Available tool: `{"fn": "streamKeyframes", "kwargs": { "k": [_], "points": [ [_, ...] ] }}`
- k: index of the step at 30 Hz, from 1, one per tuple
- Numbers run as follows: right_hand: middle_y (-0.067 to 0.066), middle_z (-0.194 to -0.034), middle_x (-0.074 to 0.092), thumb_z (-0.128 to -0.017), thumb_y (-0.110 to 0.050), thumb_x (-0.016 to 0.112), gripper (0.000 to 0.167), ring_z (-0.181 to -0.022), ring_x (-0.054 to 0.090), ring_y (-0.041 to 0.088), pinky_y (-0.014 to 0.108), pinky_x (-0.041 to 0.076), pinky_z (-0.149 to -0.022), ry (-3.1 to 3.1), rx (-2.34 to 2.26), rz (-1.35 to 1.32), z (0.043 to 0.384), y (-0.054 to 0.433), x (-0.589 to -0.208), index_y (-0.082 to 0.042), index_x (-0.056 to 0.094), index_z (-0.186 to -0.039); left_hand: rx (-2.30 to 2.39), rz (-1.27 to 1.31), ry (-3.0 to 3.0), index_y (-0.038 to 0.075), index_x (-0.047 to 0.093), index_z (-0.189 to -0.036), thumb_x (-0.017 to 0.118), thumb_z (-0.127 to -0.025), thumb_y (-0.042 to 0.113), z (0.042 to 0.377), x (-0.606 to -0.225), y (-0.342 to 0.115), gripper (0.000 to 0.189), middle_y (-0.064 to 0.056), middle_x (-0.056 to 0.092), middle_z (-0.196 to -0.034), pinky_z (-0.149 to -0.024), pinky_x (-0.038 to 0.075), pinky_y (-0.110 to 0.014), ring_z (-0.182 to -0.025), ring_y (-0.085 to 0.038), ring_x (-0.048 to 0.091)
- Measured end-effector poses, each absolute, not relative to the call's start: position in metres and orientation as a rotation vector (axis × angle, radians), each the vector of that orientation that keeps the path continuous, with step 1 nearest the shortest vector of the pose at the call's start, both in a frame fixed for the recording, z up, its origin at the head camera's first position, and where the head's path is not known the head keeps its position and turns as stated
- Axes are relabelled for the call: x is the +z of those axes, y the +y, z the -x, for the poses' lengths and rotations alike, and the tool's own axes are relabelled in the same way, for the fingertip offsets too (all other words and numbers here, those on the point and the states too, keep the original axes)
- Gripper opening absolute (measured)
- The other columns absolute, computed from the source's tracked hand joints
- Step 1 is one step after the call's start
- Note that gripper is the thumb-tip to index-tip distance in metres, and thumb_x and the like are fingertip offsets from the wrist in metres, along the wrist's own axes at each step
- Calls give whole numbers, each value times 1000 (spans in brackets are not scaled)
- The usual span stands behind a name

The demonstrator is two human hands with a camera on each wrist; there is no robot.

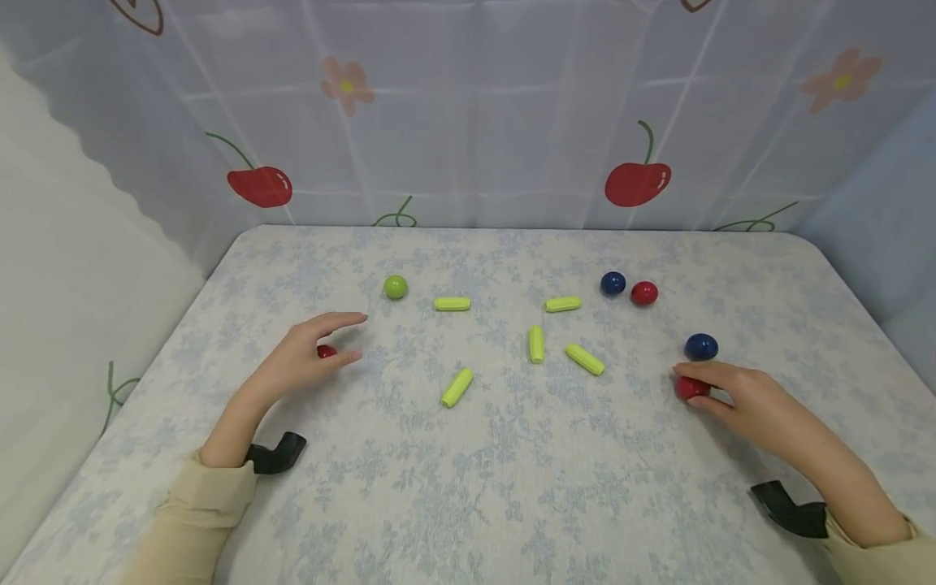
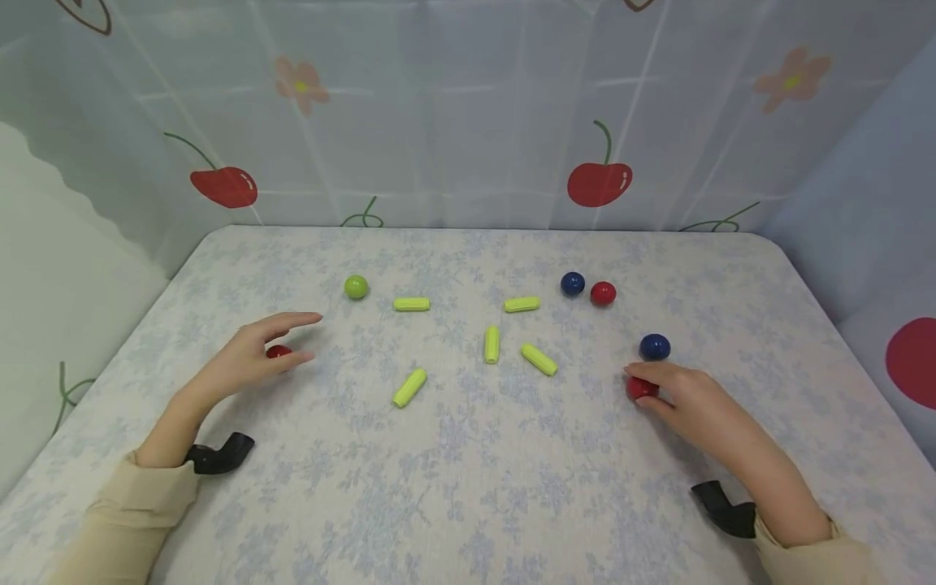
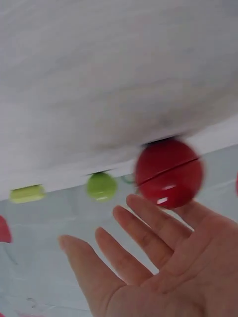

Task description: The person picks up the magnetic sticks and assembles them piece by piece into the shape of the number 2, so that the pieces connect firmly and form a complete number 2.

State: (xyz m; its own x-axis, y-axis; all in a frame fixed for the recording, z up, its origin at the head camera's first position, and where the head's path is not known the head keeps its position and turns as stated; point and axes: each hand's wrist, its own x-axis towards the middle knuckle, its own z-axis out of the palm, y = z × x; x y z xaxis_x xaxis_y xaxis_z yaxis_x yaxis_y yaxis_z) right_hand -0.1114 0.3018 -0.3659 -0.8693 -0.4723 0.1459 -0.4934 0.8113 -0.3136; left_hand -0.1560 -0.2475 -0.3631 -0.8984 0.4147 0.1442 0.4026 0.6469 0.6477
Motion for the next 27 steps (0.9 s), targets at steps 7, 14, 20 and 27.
{"fn": "streamKeyframes", "kwargs": {
  "k": [7,14,20,27],
  "points": [
    [26,-110,61,-72,4,76,43,-96,59,40,50,49,-72,-2957,557,-764,113,303,-366,6,63,-113,1227,-841,2643,1,55,-129,69,-87,14,157,-369,-200,47,-11,57,-123,-83,46,-40,-106,-24,54],
    [25,-108,61,-71,3,76,42,-94,60,39,49,50,-70,-2935,556,-785,113,304,-368,6,64,-111,1174,-894,2515,5,57,-128,73,-83,27,152,-381,-162,53,-3,56,-106,-70,42,-30,-84,-19,47],
    [25,-109,61,-71,3,76,43,-94,60,39,48,50,-70,-2937,559,-777,113,304,-368,5,64,-112,1039,-909,2534,8,58,-129,77,-78,33,144,-387,-146,60,0,48,-108,-76,39,-32,-90,-16,43],
    [26,-109,61,-71,3,77,43,-93,61,39,47,50,-69,-2934,563,-776,113,305,-367,4,64,-112,1066,-935,2575,9,65,-121,74,-82,14,143,-389,-143,40,1,50,-103,-77,41,-32,-90,-15,47]
  ]
}}
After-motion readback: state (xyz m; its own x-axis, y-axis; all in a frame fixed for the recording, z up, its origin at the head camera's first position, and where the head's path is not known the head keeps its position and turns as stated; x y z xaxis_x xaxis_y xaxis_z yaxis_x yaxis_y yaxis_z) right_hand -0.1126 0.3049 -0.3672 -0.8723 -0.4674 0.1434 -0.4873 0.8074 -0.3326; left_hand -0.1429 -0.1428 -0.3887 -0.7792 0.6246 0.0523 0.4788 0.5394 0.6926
